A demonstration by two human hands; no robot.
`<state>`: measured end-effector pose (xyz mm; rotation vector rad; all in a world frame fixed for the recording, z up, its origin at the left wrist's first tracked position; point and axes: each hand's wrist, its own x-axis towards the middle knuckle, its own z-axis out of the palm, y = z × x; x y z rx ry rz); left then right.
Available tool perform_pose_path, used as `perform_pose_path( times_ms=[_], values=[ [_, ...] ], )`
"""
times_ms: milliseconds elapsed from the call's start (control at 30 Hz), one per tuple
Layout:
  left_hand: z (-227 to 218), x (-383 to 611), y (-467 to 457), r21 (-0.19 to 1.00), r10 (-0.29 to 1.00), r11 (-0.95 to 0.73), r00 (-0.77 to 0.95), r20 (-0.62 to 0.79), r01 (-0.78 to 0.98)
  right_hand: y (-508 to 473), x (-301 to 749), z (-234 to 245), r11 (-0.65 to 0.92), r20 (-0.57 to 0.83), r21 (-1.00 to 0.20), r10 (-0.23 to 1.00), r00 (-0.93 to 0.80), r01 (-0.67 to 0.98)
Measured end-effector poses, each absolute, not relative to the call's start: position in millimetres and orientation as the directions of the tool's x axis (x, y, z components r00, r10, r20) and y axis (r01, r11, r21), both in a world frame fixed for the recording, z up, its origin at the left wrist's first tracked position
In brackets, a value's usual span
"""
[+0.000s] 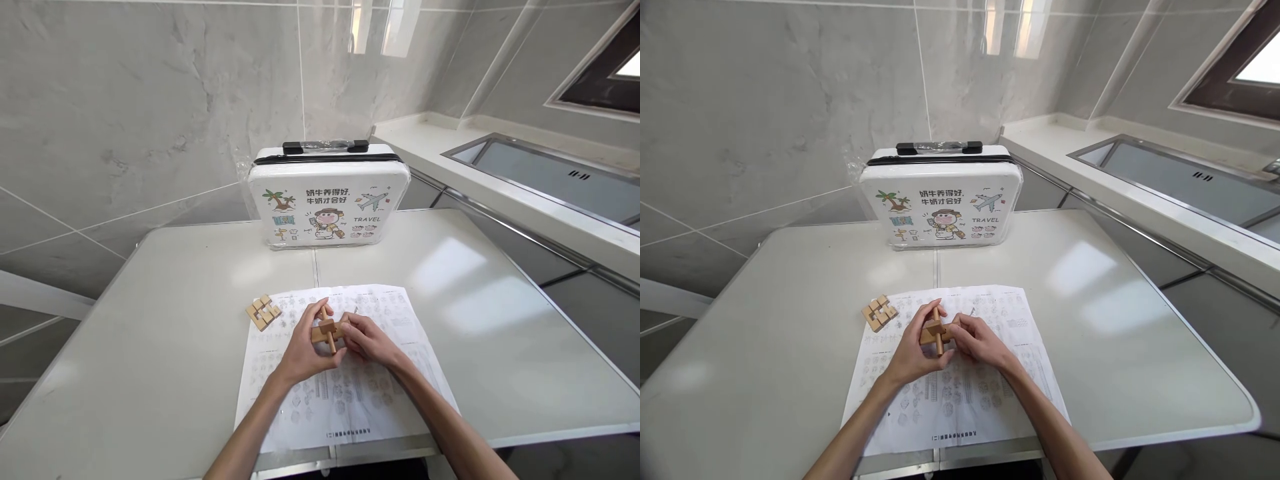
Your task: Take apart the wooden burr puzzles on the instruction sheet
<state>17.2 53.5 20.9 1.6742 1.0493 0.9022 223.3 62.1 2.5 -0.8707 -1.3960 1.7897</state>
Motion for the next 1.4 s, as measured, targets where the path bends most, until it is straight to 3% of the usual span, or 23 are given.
perform_pose_path(
  times_ms=[333,733,1100,1400],
  values=[
    [12.3,14.6,55.6,0.903,0.936,-0.277,0.307,0.175,0.330,59.1,218.2,-3.2,-0.162,-0.131,-0.986,0.879,-0.459,-0.028],
    [18.4,13.7,57.4,0.900,0.904,-0.316,0.384,0.189,0.301,58.2,219.4,2.2,-0.163,-0.149,-0.987,0.873,-0.464,0.010],
    [20.8,18.6,52.6,0.843,0.923,-0.349,0.304,0.234,0.409,57.7,214.3,-2.7,-0.174,-0.111,-0.978,0.903,-0.415,-0.118],
    [20.0,17.0,53.9,0.895,0.912,-0.315,0.361,0.193,0.316,58.8,217.9,-1.4,-0.261,-0.151,-0.952,0.856,-0.495,-0.161]
  ],
)
